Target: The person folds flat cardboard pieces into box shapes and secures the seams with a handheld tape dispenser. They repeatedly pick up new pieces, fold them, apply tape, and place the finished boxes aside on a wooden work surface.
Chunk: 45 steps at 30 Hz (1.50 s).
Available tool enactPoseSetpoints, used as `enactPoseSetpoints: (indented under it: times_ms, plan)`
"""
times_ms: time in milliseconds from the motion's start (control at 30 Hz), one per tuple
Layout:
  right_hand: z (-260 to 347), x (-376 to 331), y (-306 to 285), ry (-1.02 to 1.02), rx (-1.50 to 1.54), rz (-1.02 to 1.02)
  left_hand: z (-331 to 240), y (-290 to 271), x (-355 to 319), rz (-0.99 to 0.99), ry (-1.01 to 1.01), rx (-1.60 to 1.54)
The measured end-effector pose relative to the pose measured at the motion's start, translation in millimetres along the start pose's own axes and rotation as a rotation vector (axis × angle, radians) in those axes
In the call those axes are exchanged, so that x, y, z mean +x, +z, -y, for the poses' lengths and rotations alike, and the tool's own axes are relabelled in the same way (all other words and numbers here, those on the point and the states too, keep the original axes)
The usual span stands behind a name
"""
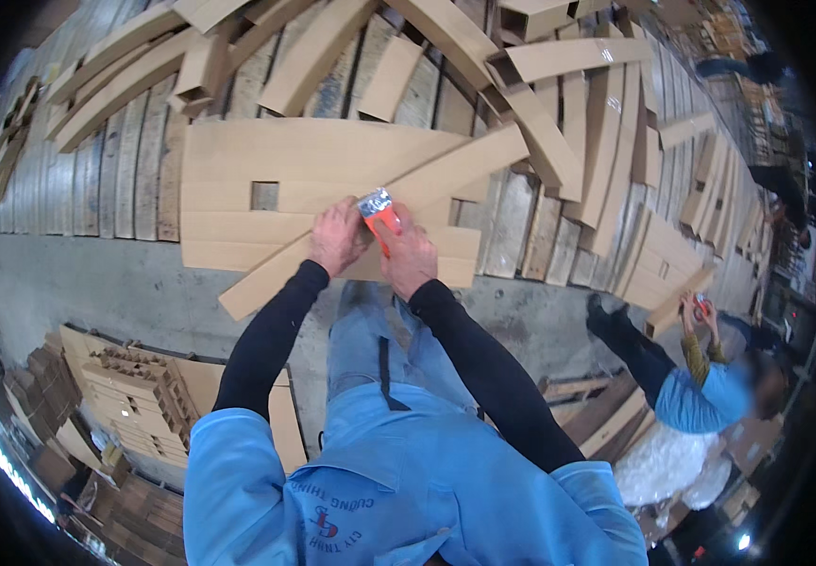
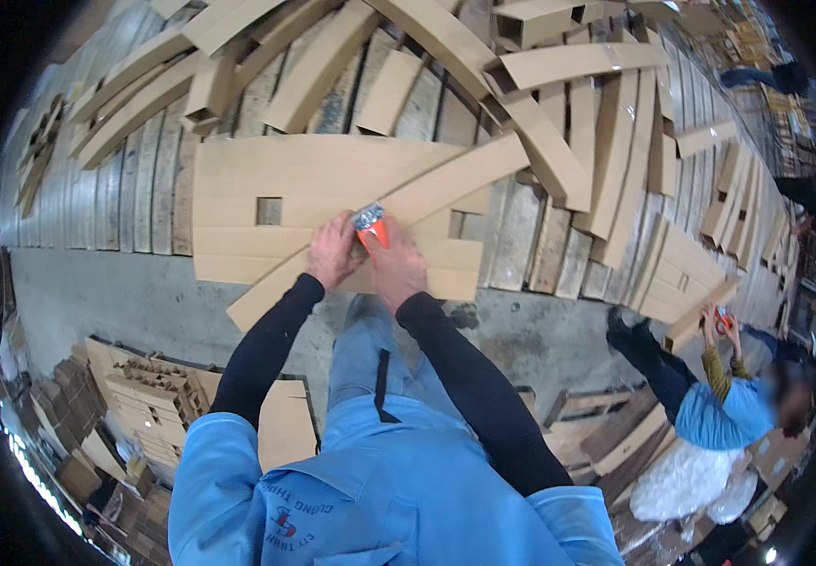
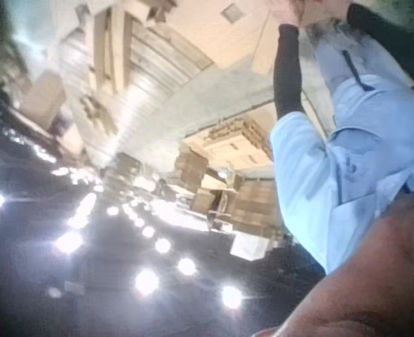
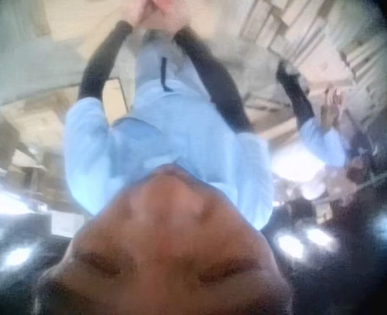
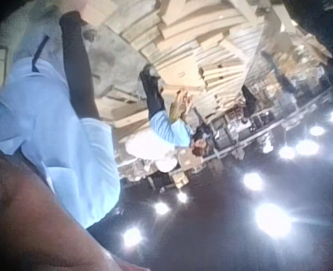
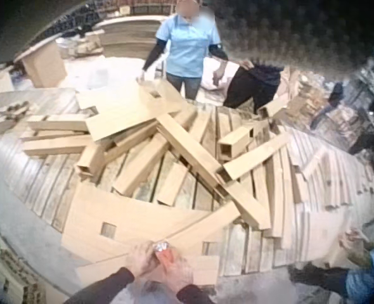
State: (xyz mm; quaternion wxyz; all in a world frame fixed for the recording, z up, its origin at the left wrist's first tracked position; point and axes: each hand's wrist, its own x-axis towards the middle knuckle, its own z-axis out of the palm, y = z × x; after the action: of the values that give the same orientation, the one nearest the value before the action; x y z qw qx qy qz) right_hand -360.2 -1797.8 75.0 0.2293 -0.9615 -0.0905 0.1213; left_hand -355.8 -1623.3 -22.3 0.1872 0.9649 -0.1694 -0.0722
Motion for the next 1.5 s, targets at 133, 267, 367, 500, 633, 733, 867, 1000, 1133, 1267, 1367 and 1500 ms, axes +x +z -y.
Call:
enactPoseSetpoints:
  times_ms: [133,267,367,500,633,733,867,1000,1133,1267,1367,1500]
  plan:
    - [-10,-25,-1,-0.006,0.053,-0.02,-4,-15,6,0.106,-0.014,-0.002]
    - [-28,-72,0,0.013,0.056,0.004,9,-27,19,0.198,-0.053,-0.1]
    - [-35,-82,-1,0.031,0.058,0.031,20,-31,27,0.396,-0.058,-0.343]
    - [-41,-65,7,-0.037,0.044,-0.027,28,-8,21,0.303,-0.02,-0.408]
    - [-34,-48,12,-0.065,0.041,-0.068,-18,-22,-1,0.037,0.05,-0.112]
    - [-16,-28,1,-0.046,0.034,-0.019,-23,-3,-6,-0.016,-0.07,0.037]
    - [-12,-23,-10,-0.028,0.031,-0.006,-18,-15,15,0.063,-0.169,0.018]
    - [-22,-49,-11,-0.061,0.042,-0.045,-2,-39,36,0.26,-0.196,-0.101]
    - [-28,-77,-10,0.007,0.038,-0.001,31,-36,50,0.313,-0.171,-0.215]
    - [-22,-65,0,0.066,-0.055,0.098,36,-33,53,0.331,-0.147,-0.191]
    - [-16,-37,12,0.111,-0.134,0.173,15,-38,46,0.267,-0.144,-0.118]
    - [-13,-13,25,0.129,-0.194,0.229,-19,-22,29,0.089,-0.177,0.081]
